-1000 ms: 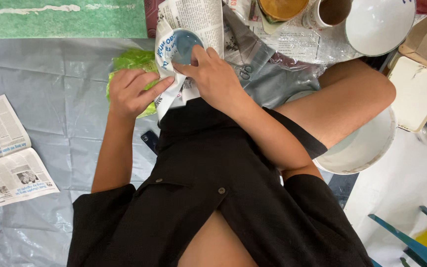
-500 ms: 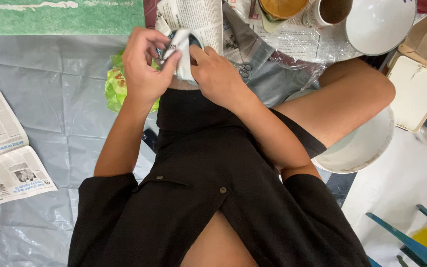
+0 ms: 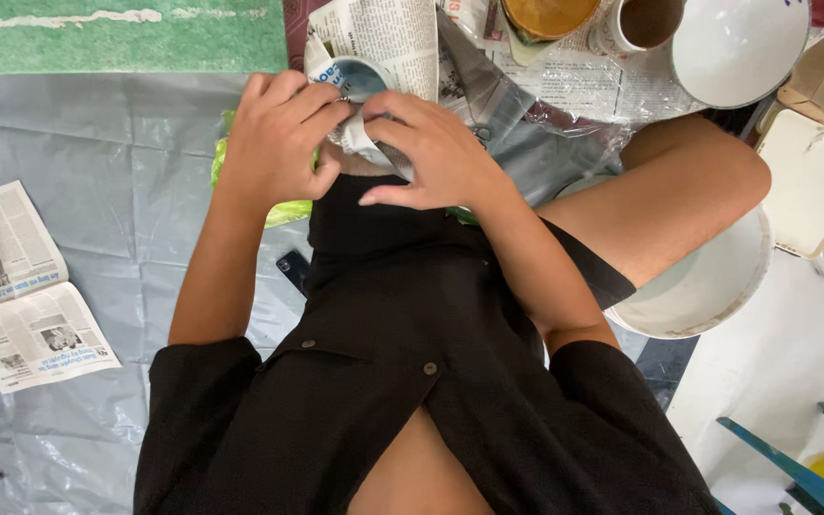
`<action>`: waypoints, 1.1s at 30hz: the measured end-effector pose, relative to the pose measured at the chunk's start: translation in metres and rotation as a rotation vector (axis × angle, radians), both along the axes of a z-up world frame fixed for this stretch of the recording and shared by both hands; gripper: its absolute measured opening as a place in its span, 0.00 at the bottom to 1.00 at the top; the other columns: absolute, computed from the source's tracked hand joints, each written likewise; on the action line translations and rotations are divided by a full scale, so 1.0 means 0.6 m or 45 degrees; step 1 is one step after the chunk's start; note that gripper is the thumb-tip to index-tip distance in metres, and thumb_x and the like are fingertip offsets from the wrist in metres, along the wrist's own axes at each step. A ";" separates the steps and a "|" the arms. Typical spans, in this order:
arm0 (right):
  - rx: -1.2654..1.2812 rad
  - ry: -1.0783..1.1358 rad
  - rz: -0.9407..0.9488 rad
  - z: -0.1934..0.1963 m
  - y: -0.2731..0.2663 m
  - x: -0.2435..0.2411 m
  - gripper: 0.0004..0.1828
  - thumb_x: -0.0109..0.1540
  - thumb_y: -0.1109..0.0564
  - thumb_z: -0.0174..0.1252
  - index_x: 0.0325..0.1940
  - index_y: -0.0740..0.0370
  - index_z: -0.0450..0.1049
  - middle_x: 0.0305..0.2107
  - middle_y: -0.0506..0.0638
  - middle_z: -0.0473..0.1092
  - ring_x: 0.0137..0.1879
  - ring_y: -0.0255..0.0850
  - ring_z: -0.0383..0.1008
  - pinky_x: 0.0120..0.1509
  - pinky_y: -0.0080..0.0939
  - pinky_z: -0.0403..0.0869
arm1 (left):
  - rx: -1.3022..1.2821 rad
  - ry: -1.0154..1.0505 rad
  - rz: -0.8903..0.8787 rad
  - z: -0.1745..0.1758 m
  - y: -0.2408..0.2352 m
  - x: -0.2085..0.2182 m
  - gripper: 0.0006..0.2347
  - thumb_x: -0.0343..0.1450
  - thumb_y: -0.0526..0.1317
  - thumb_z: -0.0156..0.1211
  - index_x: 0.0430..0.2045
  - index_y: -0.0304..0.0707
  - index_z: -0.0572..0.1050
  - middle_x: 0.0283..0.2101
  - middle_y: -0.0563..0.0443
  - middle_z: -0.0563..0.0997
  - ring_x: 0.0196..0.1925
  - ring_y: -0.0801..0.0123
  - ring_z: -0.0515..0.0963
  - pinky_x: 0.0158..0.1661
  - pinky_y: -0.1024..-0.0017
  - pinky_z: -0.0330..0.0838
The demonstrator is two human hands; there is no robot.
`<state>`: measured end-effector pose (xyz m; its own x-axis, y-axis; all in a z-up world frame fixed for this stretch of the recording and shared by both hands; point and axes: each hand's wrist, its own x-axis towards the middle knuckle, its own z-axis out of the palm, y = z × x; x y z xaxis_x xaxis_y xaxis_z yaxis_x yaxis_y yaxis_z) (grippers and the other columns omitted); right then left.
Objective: The person cuts sections of newspaper with scissors and wraps them around small ceramic bowls and cups. They fold the paper to fit the shape of each item and place the wrapped pieces on a nearby surface.
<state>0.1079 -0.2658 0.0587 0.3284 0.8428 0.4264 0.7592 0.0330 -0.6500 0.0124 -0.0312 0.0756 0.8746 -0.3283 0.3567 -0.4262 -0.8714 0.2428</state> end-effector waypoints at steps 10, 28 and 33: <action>0.012 -0.149 -0.397 -0.135 -0.082 -0.052 0.28 0.60 0.57 0.76 0.61 0.53 0.71 0.68 0.50 0.59 0.67 0.50 0.68 0.70 0.48 0.68 | -0.029 0.067 -0.125 -0.008 0.007 0.006 0.23 0.57 0.46 0.77 0.44 0.38 0.83 0.51 0.54 0.80 0.49 0.59 0.71 0.54 0.62 0.70; -0.126 -0.016 -0.442 -0.149 -0.101 -0.052 0.23 0.56 0.67 0.68 0.53 0.55 0.72 0.64 0.56 0.62 0.68 0.59 0.62 0.70 0.53 0.68 | -0.157 -0.046 -0.070 -0.043 0.007 0.016 0.14 0.61 0.46 0.78 0.33 0.40 0.84 0.48 0.57 0.80 0.48 0.58 0.69 0.52 0.61 0.68; -0.089 -0.108 -0.509 -0.170 -0.091 -0.044 0.25 0.55 0.71 0.64 0.55 0.58 0.72 0.62 0.57 0.63 0.66 0.59 0.65 0.69 0.54 0.68 | -0.228 -0.012 -0.069 -0.044 0.007 0.020 0.16 0.64 0.50 0.79 0.30 0.36 0.83 0.48 0.55 0.80 0.49 0.56 0.68 0.54 0.60 0.67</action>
